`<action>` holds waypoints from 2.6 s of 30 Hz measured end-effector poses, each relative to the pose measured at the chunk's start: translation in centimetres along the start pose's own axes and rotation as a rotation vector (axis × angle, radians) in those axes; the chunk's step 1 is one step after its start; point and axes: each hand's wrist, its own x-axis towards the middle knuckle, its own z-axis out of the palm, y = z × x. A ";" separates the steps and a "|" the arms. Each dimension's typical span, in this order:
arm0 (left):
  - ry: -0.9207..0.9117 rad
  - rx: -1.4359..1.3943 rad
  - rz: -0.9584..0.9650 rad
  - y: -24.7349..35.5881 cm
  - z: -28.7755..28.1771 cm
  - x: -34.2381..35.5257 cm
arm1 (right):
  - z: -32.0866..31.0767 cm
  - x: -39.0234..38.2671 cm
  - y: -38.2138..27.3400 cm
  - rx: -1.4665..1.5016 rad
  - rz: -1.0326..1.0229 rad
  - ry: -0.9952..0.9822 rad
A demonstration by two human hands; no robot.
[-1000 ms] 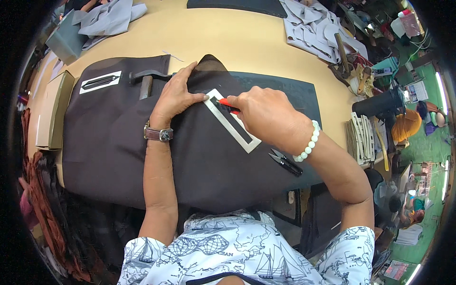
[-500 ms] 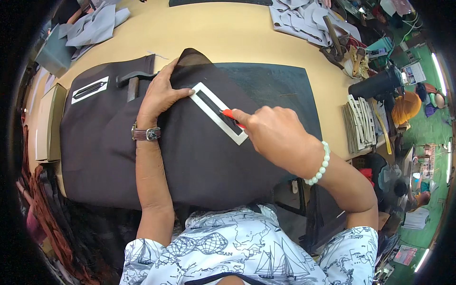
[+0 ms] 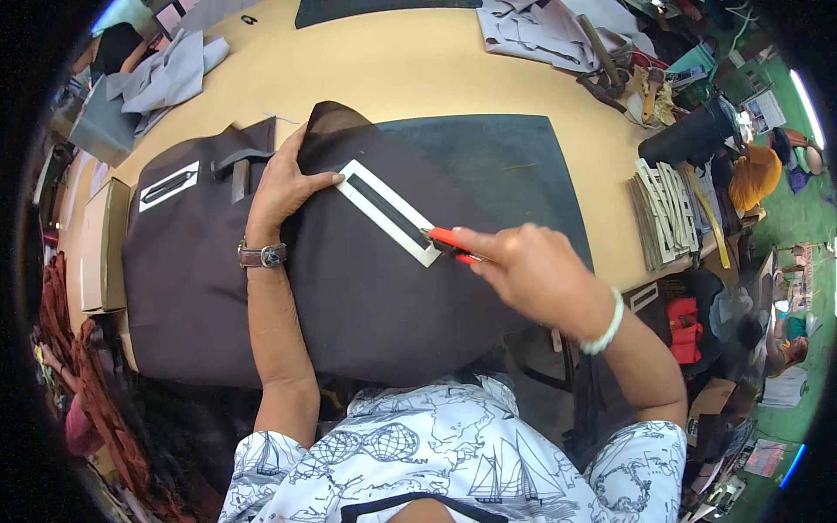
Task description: The person prepares leather panels for assembly by using a utility knife to cut through a leather sheet using a template, then uses shears to trim the interior corners of the cutout and folds the edges by hand.
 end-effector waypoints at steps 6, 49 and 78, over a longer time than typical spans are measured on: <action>0.081 0.082 -0.029 1.1 -1.8 0.1 | 2.1 0.5 7.3 0.471 0.502 0.275; 0.424 -1.105 -0.558 6.2 1.8 -11.9 | 5.2 -0.4 -0.6 1.172 0.403 0.559; 0.307 -1.260 -0.457 9.1 3.6 -14.1 | 8.5 0.3 -4.7 1.459 0.456 0.071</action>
